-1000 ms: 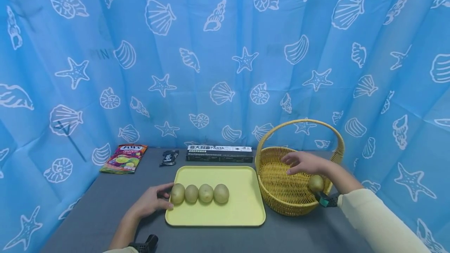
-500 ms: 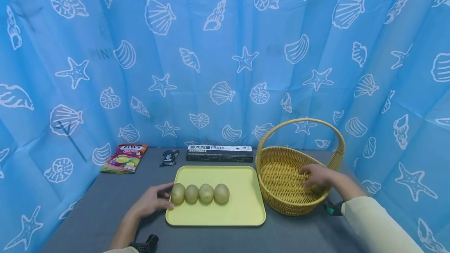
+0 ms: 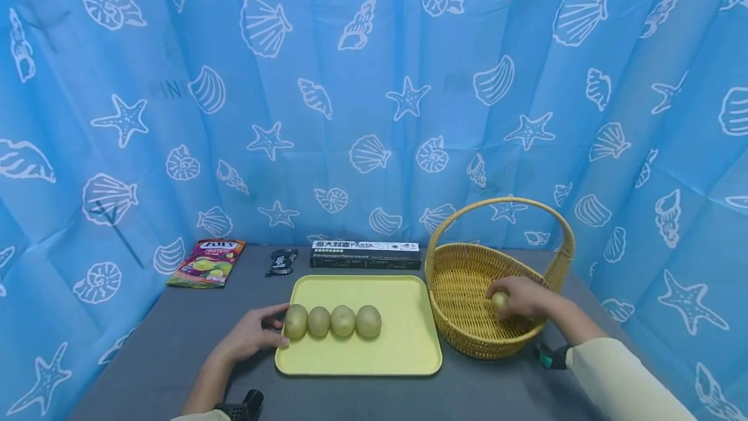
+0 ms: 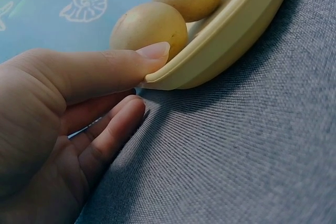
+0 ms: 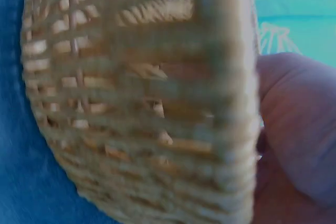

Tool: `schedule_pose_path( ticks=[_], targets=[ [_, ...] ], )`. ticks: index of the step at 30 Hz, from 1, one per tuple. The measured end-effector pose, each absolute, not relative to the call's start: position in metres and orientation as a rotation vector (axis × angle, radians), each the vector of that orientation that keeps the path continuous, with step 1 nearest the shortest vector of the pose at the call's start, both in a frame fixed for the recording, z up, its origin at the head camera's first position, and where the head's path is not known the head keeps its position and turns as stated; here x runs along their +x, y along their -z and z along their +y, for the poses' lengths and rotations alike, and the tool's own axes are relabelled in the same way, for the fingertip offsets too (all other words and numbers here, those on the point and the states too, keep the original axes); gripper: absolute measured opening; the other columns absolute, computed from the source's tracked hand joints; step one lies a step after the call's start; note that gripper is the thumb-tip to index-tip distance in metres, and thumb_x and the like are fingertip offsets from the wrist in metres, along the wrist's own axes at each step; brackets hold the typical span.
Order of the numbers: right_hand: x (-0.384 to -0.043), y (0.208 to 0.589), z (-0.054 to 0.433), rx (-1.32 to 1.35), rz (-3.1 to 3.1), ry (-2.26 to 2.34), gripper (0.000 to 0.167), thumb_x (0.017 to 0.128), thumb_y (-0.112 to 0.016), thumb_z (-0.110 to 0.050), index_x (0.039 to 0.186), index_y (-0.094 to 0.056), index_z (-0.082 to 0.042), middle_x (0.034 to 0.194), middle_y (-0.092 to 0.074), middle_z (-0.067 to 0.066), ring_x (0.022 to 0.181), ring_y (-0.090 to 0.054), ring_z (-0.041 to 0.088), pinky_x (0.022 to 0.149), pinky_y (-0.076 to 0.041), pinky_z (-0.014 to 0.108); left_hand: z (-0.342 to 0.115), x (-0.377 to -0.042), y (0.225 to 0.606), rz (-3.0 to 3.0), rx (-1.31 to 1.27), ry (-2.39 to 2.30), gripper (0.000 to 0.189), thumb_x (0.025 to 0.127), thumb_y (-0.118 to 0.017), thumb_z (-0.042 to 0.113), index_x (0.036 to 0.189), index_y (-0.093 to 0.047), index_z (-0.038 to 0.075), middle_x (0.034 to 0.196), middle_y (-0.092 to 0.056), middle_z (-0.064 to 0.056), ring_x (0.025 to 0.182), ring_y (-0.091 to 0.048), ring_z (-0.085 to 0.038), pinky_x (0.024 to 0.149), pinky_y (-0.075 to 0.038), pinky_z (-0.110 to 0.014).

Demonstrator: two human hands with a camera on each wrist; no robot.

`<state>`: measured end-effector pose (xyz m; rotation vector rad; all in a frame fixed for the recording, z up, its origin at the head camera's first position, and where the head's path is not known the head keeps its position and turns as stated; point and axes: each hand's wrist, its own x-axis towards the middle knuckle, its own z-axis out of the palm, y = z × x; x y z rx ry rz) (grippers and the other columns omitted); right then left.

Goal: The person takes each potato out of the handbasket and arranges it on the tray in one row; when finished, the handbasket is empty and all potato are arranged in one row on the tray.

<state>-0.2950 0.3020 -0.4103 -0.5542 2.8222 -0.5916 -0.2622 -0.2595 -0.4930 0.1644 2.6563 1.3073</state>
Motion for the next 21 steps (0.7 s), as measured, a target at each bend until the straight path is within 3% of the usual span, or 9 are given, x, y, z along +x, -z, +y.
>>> schedule_pose_path(
  ticks=[6, 10, 21],
  targets=[
    [-0.286, 0.41, 0.287, -0.696, 2.835, 0.77, 0.038, 0.063, -0.073, -0.001, 0.1, -0.064, -0.008, 0.085, -0.056, 0.001, 0.069, -0.051, 0.017, 0.057, -0.043, 0.034, -0.259, -0.263, 0.493, 2.664, 0.119, -1.286, 0.078, 0.071, -0.086, 0.026, 0.139, -0.054, 0.005, 0.1, -0.063, -0.004, 0.093, -0.056, -0.019, 0.08, -0.045, -0.041],
    [-0.28, 0.407, 0.272, -0.771, 2.861, 0.836, 0.039, 0.062, -0.07, 0.002, 0.098, -0.06, -0.007, 0.088, -0.054, 0.002, 0.073, -0.051, 0.017, 0.058, -0.044, 0.032, -0.259, -0.263, 0.493, 2.666, 0.083, -1.287, 0.08, 0.069, -0.087, 0.027, 0.138, -0.055, 0.006, 0.099, -0.063, -0.003, 0.092, -0.056, -0.019, 0.08, -0.045, -0.041],
    [-0.258, 0.406, 0.234, -0.809, 3.033, 0.923, 0.048, 0.068, -0.079, -0.004, 0.112, -0.062, -0.011, 0.104, -0.051, 0.007, 0.084, -0.052, 0.02, 0.062, -0.047, 0.033, -0.259, -0.264, 0.493, 2.66, 0.116, -1.293, 0.079, 0.069, -0.087, 0.025, 0.138, -0.054, 0.005, 0.098, -0.063, -0.003, 0.092, -0.056, -0.019, 0.079, -0.045, -0.04]
  ],
)
